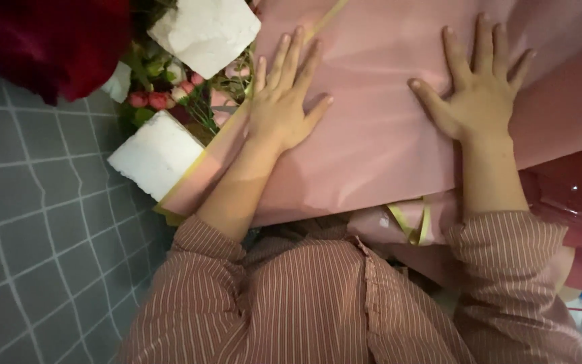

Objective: Smoothing and folding pink wrapping paper to prepare for a flower bouquet.

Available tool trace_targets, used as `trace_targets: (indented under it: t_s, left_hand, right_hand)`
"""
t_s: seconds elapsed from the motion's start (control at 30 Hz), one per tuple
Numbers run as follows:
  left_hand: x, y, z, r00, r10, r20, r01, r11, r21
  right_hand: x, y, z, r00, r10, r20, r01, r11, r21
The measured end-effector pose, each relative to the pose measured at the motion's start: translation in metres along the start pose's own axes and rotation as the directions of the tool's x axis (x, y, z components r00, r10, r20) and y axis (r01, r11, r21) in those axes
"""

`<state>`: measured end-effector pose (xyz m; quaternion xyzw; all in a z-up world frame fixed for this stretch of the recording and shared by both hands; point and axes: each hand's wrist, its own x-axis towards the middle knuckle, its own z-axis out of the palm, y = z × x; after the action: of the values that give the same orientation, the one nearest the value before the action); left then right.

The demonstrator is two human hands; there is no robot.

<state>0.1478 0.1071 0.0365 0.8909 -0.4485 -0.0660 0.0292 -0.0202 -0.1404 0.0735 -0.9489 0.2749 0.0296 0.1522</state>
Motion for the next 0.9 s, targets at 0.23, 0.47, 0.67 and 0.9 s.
trace_targets:
  t_s: [0.23, 0.47, 0.67, 0.9]
  left_hand:
    - [0.001, 0.006, 0.001, 1.0, -0.017, -0.016, 0.018, 0.999, 0.045]
    - [0.001, 0.012, 0.002, 0.998, -0.019, -0.06, 0.018, 1.0, -0.02]
    - [-0.001, 0.012, 0.002, 0.997, -0.04, -0.067, 0.039, 0.999, -0.008]
    - [0.001, 0.008, 0.003, 0.997, -0.017, -0.075, 0.024, 0.996, 0.087]
  right_hand:
    - [0.006, -0.007, -0.02, 0.984, 0.102, 0.147, -0.107, 0.994, 0.026]
    - [-0.014, -0.047, -0.074, 0.971, -0.231, -0.06, 0.23, 0.973, -0.015]
    - [0.013, -0.088, 0.003, 0.897, -0.44, 0.033, 0.441, 0.897, -0.029]
    - [0.036, -0.051, 0.052, 0.87, -0.471, -0.144, 0.467, 0.882, -0.061]
